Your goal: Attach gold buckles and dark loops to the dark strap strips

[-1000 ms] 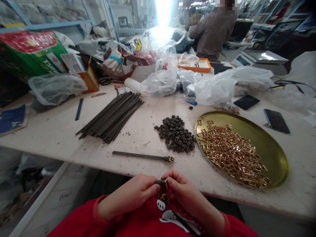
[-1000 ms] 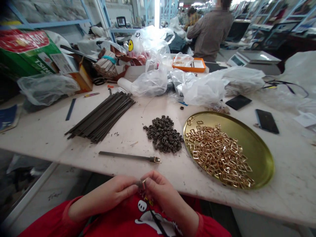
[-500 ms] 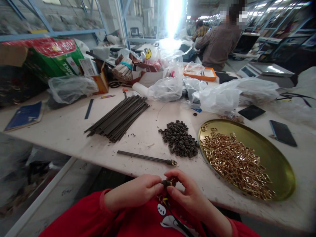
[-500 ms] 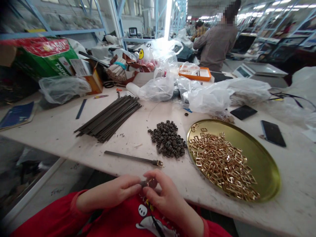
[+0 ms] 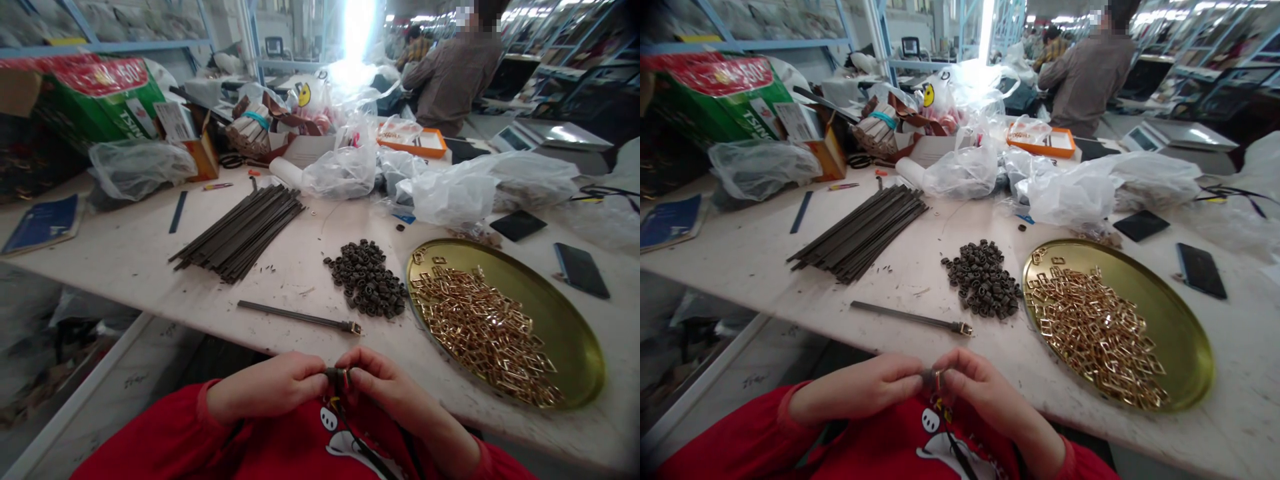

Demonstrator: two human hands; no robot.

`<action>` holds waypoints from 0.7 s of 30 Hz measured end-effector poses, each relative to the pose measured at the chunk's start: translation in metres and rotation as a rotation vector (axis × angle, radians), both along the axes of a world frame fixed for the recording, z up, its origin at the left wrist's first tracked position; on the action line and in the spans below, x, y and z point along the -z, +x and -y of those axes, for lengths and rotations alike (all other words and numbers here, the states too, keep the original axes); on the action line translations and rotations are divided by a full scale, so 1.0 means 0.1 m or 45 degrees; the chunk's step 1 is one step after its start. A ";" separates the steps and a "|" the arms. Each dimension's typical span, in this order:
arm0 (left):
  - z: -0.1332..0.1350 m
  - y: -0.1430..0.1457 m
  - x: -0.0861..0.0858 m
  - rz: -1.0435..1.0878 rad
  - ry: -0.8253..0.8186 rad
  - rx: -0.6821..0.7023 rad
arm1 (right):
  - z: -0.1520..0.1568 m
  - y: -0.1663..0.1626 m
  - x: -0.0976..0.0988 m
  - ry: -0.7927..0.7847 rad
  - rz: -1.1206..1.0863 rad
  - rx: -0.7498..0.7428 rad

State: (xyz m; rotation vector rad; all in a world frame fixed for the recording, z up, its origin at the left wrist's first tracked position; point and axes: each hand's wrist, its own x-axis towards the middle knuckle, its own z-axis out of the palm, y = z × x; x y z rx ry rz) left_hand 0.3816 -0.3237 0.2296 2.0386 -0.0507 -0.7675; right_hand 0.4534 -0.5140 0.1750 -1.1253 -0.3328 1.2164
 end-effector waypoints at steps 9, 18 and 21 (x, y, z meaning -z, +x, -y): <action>0.08 0.02 0.05 0.063 0.036 0.011 | -0.01 -0.04 0.01 -0.140 0.281 0.046; 0.13 0.06 0.16 0.199 0.440 -0.037 | -0.05 0.04 -0.03 -0.249 1.161 0.018; 0.07 0.18 0.11 0.379 0.450 0.015 | -0.13 0.10 -0.07 -0.256 1.637 -0.028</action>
